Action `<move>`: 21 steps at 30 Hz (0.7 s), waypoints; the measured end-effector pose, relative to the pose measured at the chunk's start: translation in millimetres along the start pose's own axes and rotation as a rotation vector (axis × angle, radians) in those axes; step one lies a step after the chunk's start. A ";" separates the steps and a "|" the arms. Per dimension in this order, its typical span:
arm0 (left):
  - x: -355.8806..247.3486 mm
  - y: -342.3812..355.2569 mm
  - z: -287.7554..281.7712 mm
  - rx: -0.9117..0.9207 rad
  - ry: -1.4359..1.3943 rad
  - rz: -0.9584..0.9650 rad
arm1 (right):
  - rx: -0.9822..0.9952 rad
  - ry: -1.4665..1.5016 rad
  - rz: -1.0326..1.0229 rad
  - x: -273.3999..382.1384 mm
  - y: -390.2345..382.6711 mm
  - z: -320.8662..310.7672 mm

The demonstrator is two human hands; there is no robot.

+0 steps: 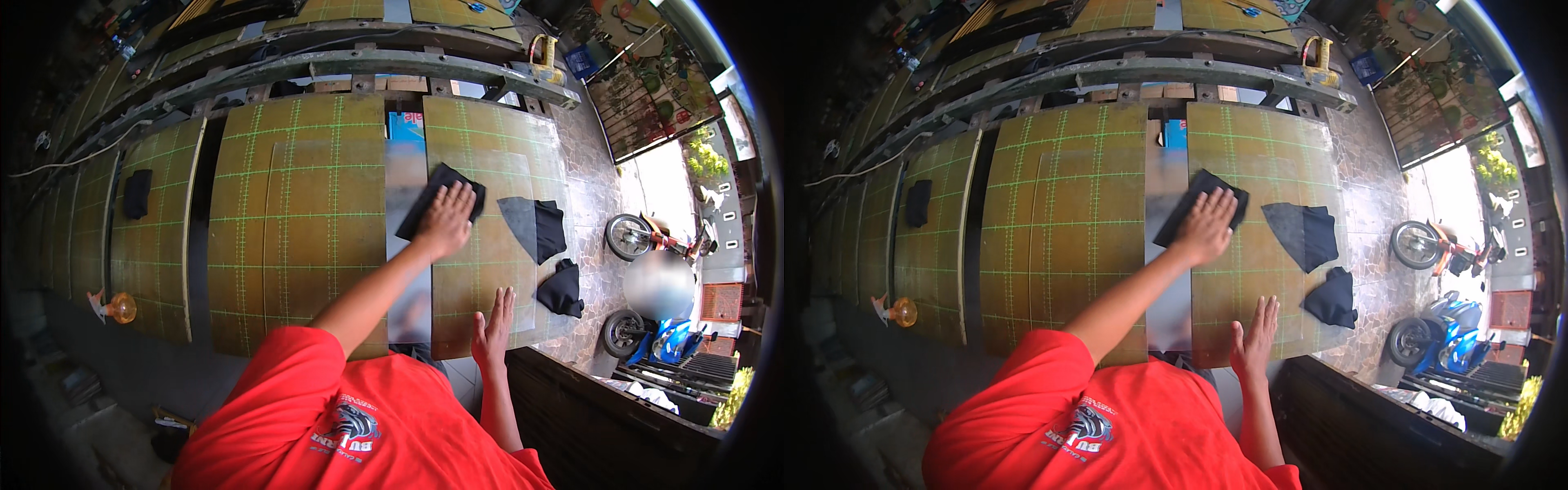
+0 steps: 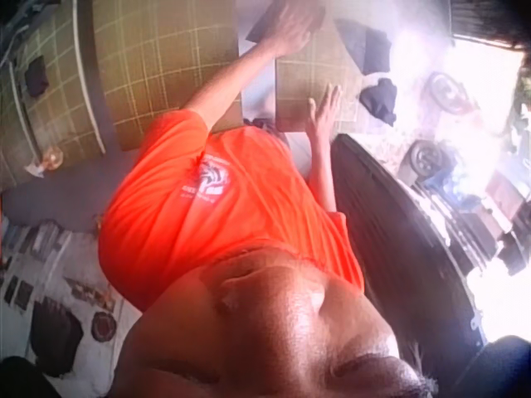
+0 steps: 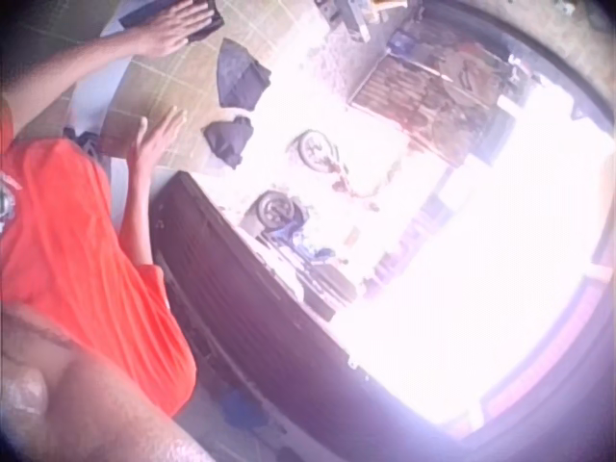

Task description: The person picks up pieces of black fabric and places them onto a screen printing table, using a transparent registration sheet to align them.

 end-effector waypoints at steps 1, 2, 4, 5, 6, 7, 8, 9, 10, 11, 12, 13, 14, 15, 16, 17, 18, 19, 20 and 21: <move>-18.8 2.5 5.3 0.010 -0.025 0.045 | 0.017 -0.006 0.009 -0.4 1.6 1.3; -30.5 -0.6 5.8 0.026 -0.035 0.072 | 0.025 -0.003 0.005 -1.4 2.9 2.5; -36.5 -14.4 3.7 0.019 -0.070 0.125 | 0.040 0.003 0.002 -4.2 4.1 3.9; -37.0 -24.5 -1.9 0.026 -0.086 0.150 | 0.058 -0.042 -0.002 -6.4 4.9 5.6; -39.4 -39.5 -8.4 0.022 -0.108 0.151 | 0.076 -0.086 -0.004 -10.7 5.8 6.1; -42.4 -64.6 -20.4 0.035 -0.139 0.136 | 0.093 -0.124 -0.006 -13.5 6.2 5.9; -46.4 -97.1 -34.2 0.061 -0.162 0.118 | 0.085 -0.118 -0.023 -11.3 6.3 2.4; -50.8 -123.1 -43.4 0.106 -0.175 0.094 | 0.090 -0.124 -0.040 -10.5 7.6 0.8; -57.1 -147.1 -53.1 0.153 -0.196 0.077 | 0.091 -0.142 -0.056 -10.7 7.8 -0.5; -63.4 -170.9 -66.1 0.160 -0.264 0.012 | 0.092 -0.160 -0.077 -10.4 8.5 -0.6; -68.0 -191.3 -76.6 0.169 -0.323 -0.039 | 0.086 -0.165 -0.075 -10.1 8.5 -3.1; -68.4 -210.6 -85.7 0.135 -0.439 -0.120 | 0.075 -0.175 -0.067 -10.0 9.8 -6.7; -66.5 -230.8 -97.1 0.045 -0.564 -0.232 | 0.063 -0.191 -0.068 -9.7 11.0 -9.1; -62.1 -266.6 -98.0 -0.080 -0.701 -0.404 | 0.054 -0.194 -0.076 -10.2 12.7 -12.4; -58.9 -307.4 -93.0 -0.190 -0.953 -0.622 | 0.044 -0.201 -0.093 -10.4 15.4 -15.0; -57.2 -350.5 -87.8 -0.406 -1.228 -0.855 | 0.034 -0.210 -0.118 -10.3 18.9 -16.9; -57.5 -394.8 -83.7 -0.662 -1.424 -1.068 | -0.017 -0.191 -0.164 -7.3 21.8 -23.1; -76.2 -389.5 -99.3 -0.674 -1.764 -0.973 | -0.006 -0.159 -0.167 -8.7 27.1 -24.9; -84.3 -414.2 -103.7 -0.770 -1.745 -0.984 | 0.007 -0.127 -0.173 -10.9 31.8 -25.1; -104.1 -428.2 -106.3 -0.916 -1.874 -1.074 | 0.021 -0.094 -0.196 -7.5 37.2 -26.6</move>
Point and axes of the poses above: each hand's wrist, its own y-axis towards the middle knuckle, its own z-axis out of the palm, x = y × z, the point moved 7 cm from there along y, towards the middle knuckle, and after that the axes turned 15 degrees about z, right-handed, at the moved point
